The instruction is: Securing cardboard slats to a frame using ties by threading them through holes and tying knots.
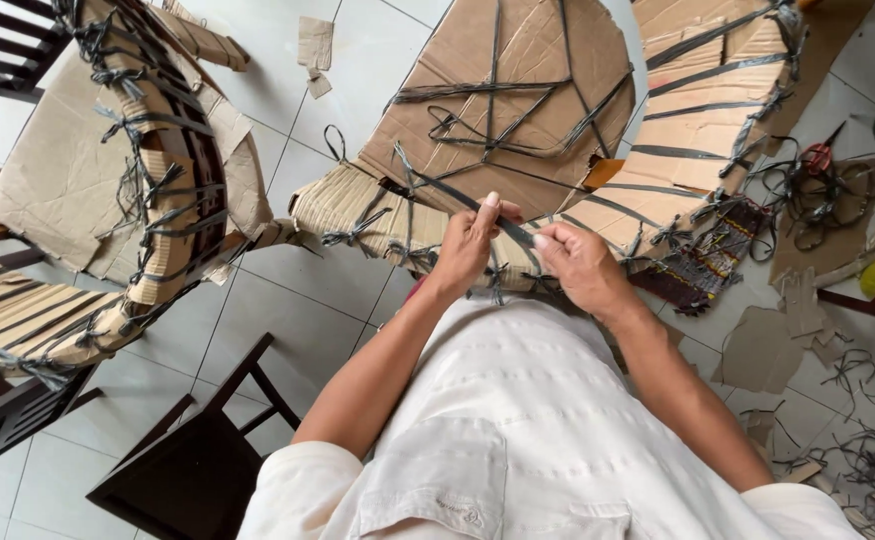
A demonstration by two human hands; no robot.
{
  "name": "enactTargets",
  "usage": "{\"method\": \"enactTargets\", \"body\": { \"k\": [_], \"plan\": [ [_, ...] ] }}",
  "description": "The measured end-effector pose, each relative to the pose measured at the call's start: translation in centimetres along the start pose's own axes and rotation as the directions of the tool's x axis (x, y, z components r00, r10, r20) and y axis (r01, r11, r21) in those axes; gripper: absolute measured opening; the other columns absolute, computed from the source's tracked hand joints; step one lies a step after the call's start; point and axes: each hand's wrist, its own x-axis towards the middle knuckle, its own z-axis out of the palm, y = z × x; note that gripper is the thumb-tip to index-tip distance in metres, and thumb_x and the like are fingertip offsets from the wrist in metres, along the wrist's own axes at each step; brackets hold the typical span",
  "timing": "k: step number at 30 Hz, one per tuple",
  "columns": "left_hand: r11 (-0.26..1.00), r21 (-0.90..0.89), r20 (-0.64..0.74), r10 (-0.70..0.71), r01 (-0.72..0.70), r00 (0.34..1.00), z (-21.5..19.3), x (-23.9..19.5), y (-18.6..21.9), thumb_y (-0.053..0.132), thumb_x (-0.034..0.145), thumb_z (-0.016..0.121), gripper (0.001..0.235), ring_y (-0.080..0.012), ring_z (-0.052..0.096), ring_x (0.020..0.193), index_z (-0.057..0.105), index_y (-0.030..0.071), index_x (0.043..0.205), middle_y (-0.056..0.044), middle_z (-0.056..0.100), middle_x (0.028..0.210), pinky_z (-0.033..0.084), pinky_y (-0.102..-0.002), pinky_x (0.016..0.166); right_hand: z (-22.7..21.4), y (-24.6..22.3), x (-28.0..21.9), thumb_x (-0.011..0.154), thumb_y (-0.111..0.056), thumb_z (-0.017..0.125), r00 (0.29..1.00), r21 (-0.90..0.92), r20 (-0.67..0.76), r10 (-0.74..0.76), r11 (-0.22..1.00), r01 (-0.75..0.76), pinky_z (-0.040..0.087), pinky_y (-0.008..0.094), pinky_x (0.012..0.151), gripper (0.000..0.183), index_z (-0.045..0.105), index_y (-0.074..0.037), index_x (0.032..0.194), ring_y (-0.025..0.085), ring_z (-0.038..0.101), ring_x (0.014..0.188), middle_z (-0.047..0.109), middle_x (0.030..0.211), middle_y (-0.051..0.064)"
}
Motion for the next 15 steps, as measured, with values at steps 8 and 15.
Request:
{"method": "enactTargets", "body": {
  "k": [8, 15],
  "plan": [
    [0.993, -0.064, -0.116, -0.106, 0.099, 0.988, -6.5, 0.2, 0.4, 0.053, 0.109, 0.038, 0.059, -0.0163, 0.076, 0.085, 0.075, 0.008, 0.104, -0.01, 0.078, 0.083, 0.058, -0.031, 0.084, -2.7, -4.9, -4.0, 0.108, -0.019, 0.059, 0.997, -0.099, -0.036, 0.072, 0.992, -0.075, 0.026, 0.018, 0.053, 0.024, 0.07, -0.004, 0.093, 0.002, 0.033, 0.057, 0.045, 0.058, -0.005],
    [0.941, -0.326, -0.308, -0.196, 0.091, 0.931, -10.9, 1.7, 4.4, 0.039, 0.107, 0.043, 0.043, -0.0186, 0.07, 0.075, 0.069, 0.008, 0.094, -0.008, 0.073, 0.08, 0.058, -0.032, 0.073, -8.7, 0.6, -6.5, 0.109, -0.043, 0.058, 0.935, -0.057, -0.235, 0.264, 0.957, -0.285, 0.035, 0.023, 0.062, 0.035, 0.063, -0.013, 0.092, 0.011, 0.036, 0.059, 0.051, 0.076, -0.002]
  ]
}}
